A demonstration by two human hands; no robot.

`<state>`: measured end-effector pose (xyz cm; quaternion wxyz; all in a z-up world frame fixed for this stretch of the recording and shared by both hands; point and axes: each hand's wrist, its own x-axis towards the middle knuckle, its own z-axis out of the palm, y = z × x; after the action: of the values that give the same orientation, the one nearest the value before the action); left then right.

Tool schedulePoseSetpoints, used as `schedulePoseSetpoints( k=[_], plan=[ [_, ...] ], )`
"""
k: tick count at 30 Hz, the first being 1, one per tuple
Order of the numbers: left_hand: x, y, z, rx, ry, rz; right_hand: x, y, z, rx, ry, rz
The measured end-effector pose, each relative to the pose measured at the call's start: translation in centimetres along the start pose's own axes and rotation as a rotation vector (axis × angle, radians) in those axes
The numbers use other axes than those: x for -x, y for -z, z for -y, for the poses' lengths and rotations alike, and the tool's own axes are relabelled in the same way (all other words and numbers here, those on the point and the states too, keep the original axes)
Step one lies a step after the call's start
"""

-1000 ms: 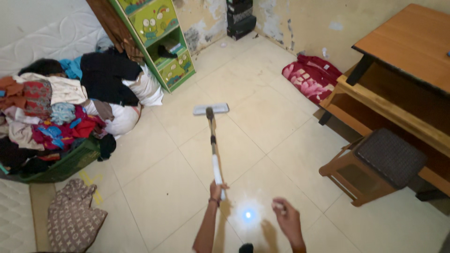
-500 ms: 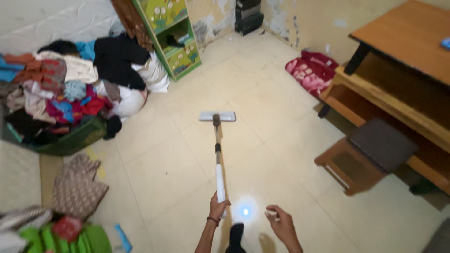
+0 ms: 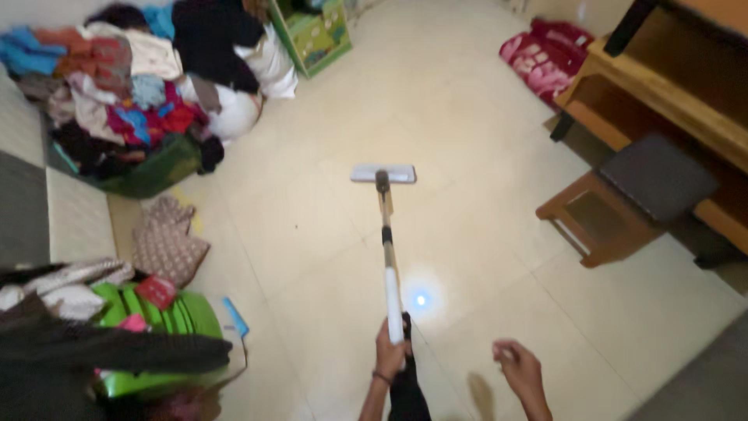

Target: The person is mopping the tiled floor using a flat mop, moving the tool across the surface in various directions while navigating around furniture and piles of clothing.

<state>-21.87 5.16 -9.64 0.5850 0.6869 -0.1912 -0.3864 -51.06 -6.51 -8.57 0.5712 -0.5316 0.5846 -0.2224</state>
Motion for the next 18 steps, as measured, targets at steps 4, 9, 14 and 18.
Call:
schedulePoseSetpoints(
  k=[4,9,14,18],
  plan=[
    [-3.0,0.3,-3.9,0.039,-0.011,-0.015,-5.0,-2.3,4.7,0.041,0.196,-0.005],
    [-9.4,-1.2,-8.6,-0.009,0.017,-0.03,-10.4,-8.5,16.2,0.112,0.33,-0.009],
    [-16.6,-1.1,-13.1,-0.142,-0.079,-0.032,-13.9,-13.4,26.4,0.077,0.396,0.061],
    [-23.8,0.7,-17.6,-0.127,-0.066,0.026,-17.4,-16.6,31.6,0.04,0.426,0.058]
  ],
)
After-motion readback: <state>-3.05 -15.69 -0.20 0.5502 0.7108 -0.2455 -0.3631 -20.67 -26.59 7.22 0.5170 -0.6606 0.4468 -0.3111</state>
